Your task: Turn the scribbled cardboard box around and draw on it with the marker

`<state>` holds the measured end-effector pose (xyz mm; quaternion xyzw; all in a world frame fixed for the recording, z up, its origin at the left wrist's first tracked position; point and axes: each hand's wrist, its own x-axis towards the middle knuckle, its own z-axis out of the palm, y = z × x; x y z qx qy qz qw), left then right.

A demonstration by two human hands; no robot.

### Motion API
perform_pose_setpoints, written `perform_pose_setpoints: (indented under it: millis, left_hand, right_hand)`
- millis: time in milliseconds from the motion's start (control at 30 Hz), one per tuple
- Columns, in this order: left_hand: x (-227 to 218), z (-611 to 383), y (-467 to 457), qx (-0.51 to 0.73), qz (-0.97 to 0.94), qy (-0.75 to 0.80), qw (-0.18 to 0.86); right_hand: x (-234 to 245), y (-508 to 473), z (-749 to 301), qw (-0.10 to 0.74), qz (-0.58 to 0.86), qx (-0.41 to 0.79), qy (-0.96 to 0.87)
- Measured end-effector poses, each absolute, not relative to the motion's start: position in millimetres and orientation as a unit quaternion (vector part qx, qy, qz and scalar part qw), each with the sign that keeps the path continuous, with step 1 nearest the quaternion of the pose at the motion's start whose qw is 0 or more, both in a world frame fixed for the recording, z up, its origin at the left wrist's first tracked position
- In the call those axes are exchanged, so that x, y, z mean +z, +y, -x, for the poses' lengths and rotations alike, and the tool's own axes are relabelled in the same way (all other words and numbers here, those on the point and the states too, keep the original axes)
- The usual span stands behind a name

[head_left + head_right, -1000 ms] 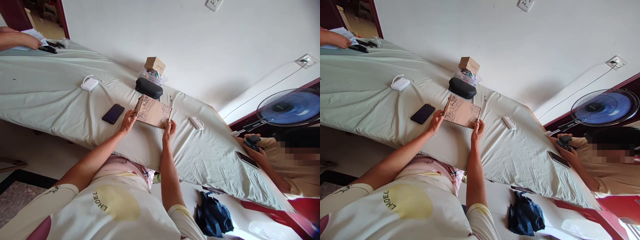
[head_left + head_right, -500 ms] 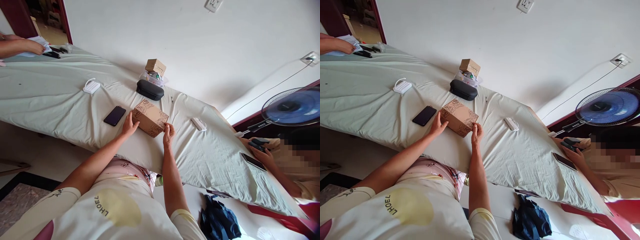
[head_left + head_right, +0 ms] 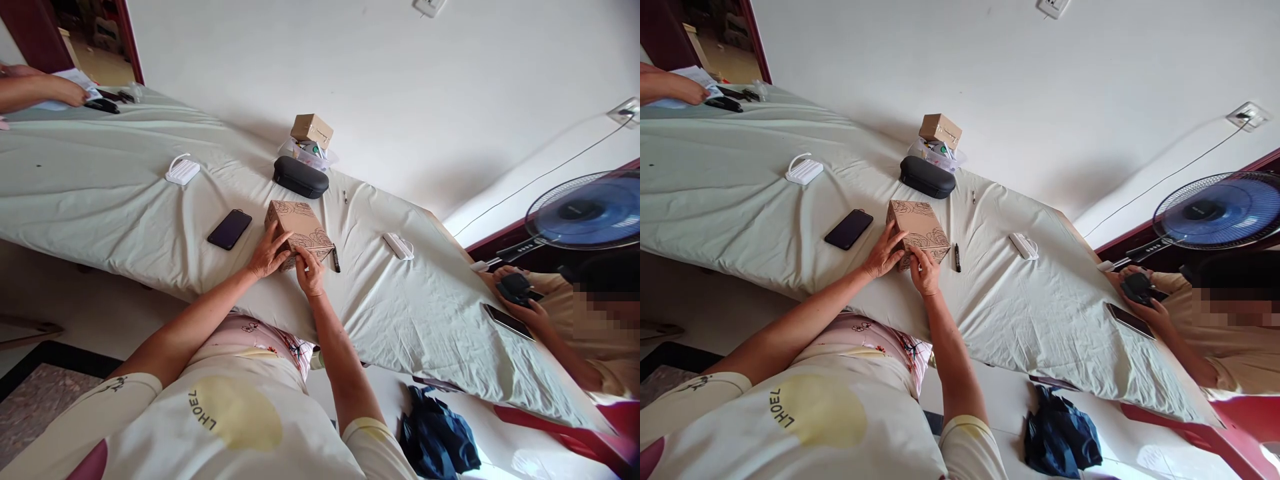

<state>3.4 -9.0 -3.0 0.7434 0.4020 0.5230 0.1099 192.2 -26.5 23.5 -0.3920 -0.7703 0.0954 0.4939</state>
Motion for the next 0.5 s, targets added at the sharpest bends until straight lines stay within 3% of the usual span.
perform_pose_setpoints:
  millis: [500]
  left_hand:
    - [-5.9,-2.3,-2.9,0.525,-0.730,0.420,0.127]
  right_hand:
    - [27.0,-4.4,-231.4,0.572,0.505,0.088,-0.640]
